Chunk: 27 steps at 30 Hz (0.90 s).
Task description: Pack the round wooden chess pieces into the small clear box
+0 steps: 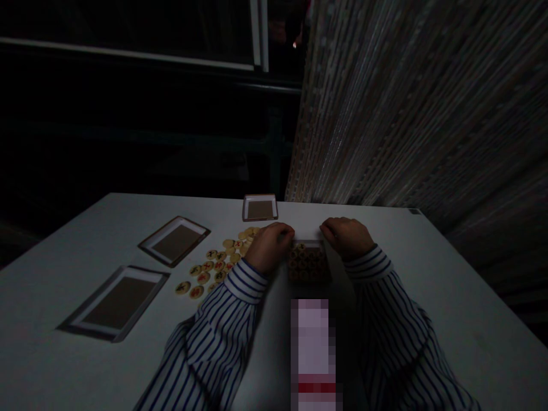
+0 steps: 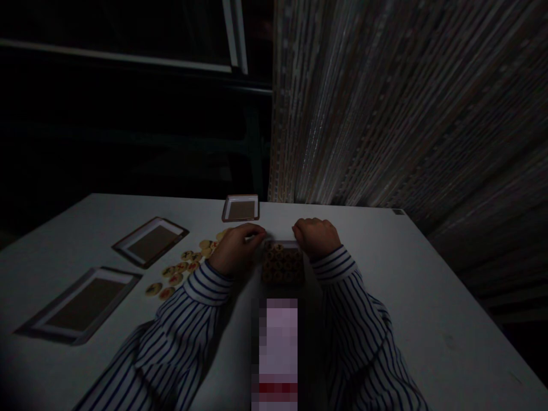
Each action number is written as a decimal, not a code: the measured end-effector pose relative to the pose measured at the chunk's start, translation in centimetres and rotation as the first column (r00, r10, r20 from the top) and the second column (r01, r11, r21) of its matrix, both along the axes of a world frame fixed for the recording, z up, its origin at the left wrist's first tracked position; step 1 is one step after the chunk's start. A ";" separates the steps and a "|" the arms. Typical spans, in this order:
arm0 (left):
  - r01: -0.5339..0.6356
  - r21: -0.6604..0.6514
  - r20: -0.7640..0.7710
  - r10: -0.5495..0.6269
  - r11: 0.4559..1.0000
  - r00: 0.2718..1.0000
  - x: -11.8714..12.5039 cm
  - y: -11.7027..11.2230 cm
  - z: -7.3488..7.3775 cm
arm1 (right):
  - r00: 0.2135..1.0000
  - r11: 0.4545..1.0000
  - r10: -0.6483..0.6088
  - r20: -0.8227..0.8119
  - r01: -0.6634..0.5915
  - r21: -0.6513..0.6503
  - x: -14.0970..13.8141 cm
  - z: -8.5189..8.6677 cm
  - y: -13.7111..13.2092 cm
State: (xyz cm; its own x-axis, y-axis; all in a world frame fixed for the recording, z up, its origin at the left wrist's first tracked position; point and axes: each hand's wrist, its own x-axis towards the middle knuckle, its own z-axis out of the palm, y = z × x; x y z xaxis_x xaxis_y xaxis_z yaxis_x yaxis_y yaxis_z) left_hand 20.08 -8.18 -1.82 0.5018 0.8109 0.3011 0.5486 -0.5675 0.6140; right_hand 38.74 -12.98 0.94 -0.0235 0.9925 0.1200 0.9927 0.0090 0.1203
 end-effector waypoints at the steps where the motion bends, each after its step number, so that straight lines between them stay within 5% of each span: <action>1: -0.003 0.004 0.006 0.003 1.000 1.000 -0.1 -0.1 0.3 | 1.000 1.000 0.003 -0.003 -0.003 -0.001 -0.1 0.1 0.0; 11: -0.048 0.072 0.081 0.042 0.996 0.996 -1.6 -1.2 3.0 | 0.996 0.996 0.060 -0.069 -0.055 0.064 0.0 0.8 -0.6; 27: -0.204 0.086 0.109 0.194 0.975 0.975 -6.2 -1.2 3.7 | 0.988 0.989 0.097 -0.120 -0.083 0.121 -0.3 1.7 -1.7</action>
State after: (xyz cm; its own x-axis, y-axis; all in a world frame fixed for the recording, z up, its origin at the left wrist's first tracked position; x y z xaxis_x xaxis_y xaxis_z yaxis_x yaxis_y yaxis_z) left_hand 13.87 -9.43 1.90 0.2968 0.8564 0.4225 0.5955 -0.5119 0.6192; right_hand 38.41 -14.64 2.68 -0.0895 0.9662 0.2416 0.9957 0.0921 0.0003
